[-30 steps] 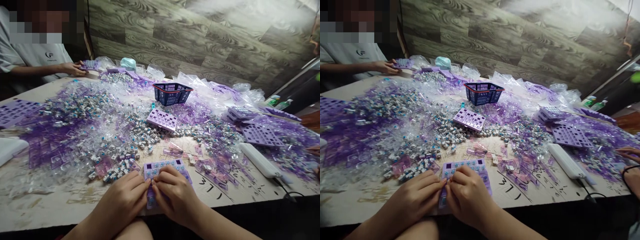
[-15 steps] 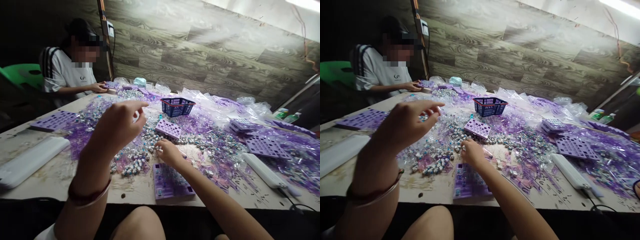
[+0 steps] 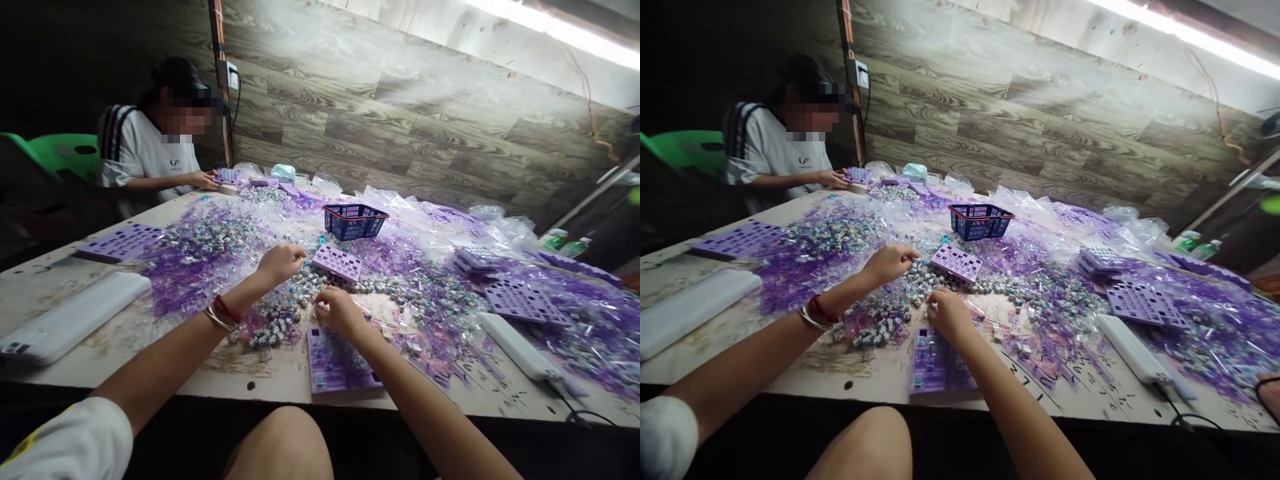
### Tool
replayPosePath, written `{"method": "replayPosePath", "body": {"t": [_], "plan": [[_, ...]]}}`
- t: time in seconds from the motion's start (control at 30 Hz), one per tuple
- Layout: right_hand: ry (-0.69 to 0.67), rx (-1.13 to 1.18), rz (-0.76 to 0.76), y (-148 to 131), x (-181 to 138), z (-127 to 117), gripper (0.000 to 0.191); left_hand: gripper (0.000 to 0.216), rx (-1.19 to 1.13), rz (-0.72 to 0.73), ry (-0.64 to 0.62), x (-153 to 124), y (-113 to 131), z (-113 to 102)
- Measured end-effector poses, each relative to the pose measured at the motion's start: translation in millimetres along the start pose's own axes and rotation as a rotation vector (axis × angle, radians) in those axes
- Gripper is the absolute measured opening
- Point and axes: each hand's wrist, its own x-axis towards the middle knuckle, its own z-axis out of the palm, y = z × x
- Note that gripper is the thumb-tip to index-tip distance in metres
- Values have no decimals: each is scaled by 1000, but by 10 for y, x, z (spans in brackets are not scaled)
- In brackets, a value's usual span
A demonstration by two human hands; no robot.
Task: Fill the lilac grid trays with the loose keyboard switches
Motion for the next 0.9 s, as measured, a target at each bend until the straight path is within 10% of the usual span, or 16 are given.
{"method": "replayPosePath", "body": {"t": [0.37, 0.9], "plan": [[61, 133, -8, 70, -71, 109, 13, 37, 103, -135, 61, -228, -672, -82], [67, 194, -41, 89, -115, 135, 15, 22, 299, -40, -114, -372, -461, 21]]}}
